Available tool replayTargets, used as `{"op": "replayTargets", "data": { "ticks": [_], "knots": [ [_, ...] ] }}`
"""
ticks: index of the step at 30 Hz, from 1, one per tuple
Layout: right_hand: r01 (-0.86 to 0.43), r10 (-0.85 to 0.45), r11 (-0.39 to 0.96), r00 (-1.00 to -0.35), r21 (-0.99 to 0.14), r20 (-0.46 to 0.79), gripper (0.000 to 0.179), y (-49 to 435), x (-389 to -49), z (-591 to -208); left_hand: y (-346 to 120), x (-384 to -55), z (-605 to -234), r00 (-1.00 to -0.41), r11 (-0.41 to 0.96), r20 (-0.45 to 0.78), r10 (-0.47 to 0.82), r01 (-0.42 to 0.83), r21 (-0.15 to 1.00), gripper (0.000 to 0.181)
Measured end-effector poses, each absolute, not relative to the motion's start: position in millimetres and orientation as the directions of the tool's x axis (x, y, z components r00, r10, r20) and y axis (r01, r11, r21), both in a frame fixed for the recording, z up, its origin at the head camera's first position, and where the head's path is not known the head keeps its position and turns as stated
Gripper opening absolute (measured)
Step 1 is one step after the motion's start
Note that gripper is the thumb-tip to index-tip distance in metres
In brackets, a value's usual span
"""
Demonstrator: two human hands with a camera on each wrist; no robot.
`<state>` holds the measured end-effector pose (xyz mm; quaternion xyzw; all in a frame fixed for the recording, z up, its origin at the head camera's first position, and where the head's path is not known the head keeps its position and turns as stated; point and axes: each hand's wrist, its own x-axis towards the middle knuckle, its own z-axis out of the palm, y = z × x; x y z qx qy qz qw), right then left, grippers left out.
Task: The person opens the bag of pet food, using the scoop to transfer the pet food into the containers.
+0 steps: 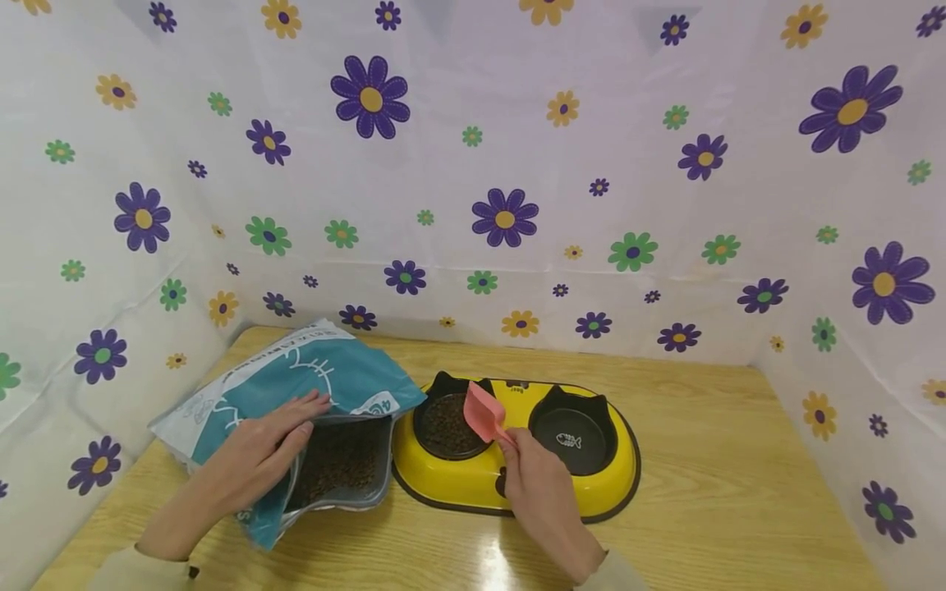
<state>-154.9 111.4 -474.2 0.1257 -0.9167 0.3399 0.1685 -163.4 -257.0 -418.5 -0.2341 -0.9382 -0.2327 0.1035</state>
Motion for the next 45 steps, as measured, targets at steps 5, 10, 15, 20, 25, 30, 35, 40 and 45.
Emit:
{"op": "replayTargets", "data": {
  "ticks": [5, 10, 15, 20, 25, 30, 35, 40, 45],
  "knots": [
    [-0.187, -0.081, 0.57, -0.982, -0.8, 0.172, 0.023, 112.1, -151.3, -470.0, -256.6, -163.9, -418.0, -0.873, 0.782, 0.295, 0.389, 0.482, 0.396, 0.039],
    [0.04, -0.186, 0.157, -0.98, -0.987, -0.07, 0.033, 112.6, -147.6, -462.3, -256.6, -164.3, -418.2, -0.873, 0.78, 0.296, 0.388, 0.482, 0.4, 0.039],
    [0.104, -0.375, 0.009, -0.922, -0.995, -0.1, 0.037, 110.3, -144.2, -459.9, -256.9, -165.8, -418.3, -0.873, 0.78, 0.298, 0.385, 0.481, 0.401, 0.039],
    [0.057, -0.442, 0.031, -0.895, -0.998, -0.065, 0.039, 103.8, -138.3, -462.6, -257.0, -166.3, -418.5, -0.874, 0.782, 0.299, 0.384, 0.479, 0.399, 0.039],
    [0.006, -0.499, 0.038, -0.866, -0.999, -0.024, 0.042, 94.8, -131.2, -465.1, -256.7, -165.0, -418.5, -0.875, 0.783, 0.299, 0.38, 0.477, 0.399, 0.039],
    [-0.054, -0.525, 0.104, -0.851, -0.993, -0.009, 0.04, 82.4, -125.5, -464.4, -256.4, -164.2, -418.6, -0.875, 0.783, 0.302, 0.379, 0.477, 0.399, 0.039],
    [-0.196, -0.531, 0.236, -0.846, -0.952, 0.042, 0.036, 69.8, -122.4, -462.5, -256.4, -163.8, -418.9, -0.878, 0.784, 0.292, 0.379, 0.472, 0.404, 0.039],
    [-0.503, -0.551, 0.42, -0.803, -0.755, 0.228, 0.025, 54.3, -122.2, -461.5, -256.6, -163.8, -419.6, -0.878, 0.783, 0.29, 0.38, 0.473, 0.404, 0.04],
    [-0.678, -0.581, 0.614, -0.735, -0.406, 0.349, 0.026, 35.8, -124.3, -457.6, -257.1, -163.7, -419.8, -0.878, 0.781, 0.296, 0.377, 0.473, 0.407, 0.039]
  ]
}}
